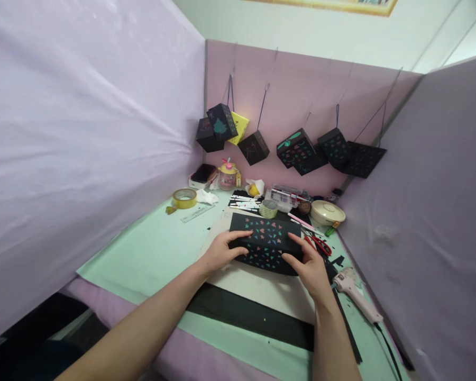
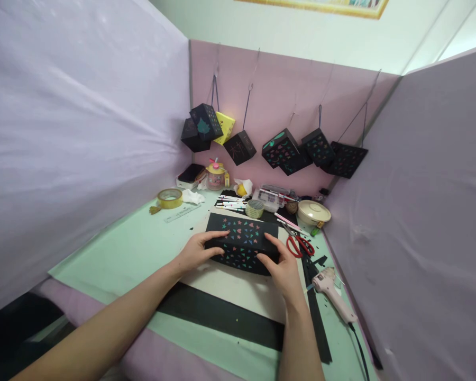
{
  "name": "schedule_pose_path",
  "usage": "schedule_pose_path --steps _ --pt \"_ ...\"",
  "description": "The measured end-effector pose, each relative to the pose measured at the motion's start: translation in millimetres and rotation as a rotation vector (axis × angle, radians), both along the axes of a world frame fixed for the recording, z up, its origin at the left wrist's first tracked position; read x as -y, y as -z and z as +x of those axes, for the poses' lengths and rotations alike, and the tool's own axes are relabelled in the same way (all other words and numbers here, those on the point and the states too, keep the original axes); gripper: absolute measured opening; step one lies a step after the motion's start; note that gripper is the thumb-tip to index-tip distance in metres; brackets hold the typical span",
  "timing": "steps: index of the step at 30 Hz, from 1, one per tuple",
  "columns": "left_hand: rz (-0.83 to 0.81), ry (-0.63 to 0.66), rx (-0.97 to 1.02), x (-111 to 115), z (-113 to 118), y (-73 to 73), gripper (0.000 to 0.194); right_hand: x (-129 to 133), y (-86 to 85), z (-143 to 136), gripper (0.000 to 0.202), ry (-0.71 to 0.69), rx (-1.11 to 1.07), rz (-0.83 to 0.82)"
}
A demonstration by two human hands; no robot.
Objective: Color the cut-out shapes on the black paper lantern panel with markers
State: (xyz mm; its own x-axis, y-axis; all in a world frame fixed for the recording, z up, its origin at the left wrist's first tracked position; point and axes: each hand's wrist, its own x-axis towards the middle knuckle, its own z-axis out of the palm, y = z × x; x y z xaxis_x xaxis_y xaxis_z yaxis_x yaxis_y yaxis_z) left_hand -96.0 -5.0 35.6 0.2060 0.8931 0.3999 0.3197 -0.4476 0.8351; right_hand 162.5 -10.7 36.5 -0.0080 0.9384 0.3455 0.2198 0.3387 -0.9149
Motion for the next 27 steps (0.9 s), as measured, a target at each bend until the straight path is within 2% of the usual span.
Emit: schedule_pose_path --steps 4,9,14,20,27 --pt "0.042 -0.028 -0.015 1 0 0.2 0.05 1 -0.3 -5 0.049 0.026 0.034 0.045" --pt "0.082 -0.119 -0.103 3 0 -0.1 0.051 3 0.2 -12 0.044 0.12 0.266 0.193" --pt "0.179 -0.213 -0.181 1 1 5.5 0.05 0 7.5 -15 0.038 0.197 0.399 0.315" --pt "0.257 -0.259 -0.162 -1 1 12.7 0.045 -1 10.7 -17 0.033 0.228 0.39 0.393" --pt "0.356 -0.28 -0.184 -1 0 12.1 0.037 0 9.3 -18 0.03 0.214 0.333 0.397"
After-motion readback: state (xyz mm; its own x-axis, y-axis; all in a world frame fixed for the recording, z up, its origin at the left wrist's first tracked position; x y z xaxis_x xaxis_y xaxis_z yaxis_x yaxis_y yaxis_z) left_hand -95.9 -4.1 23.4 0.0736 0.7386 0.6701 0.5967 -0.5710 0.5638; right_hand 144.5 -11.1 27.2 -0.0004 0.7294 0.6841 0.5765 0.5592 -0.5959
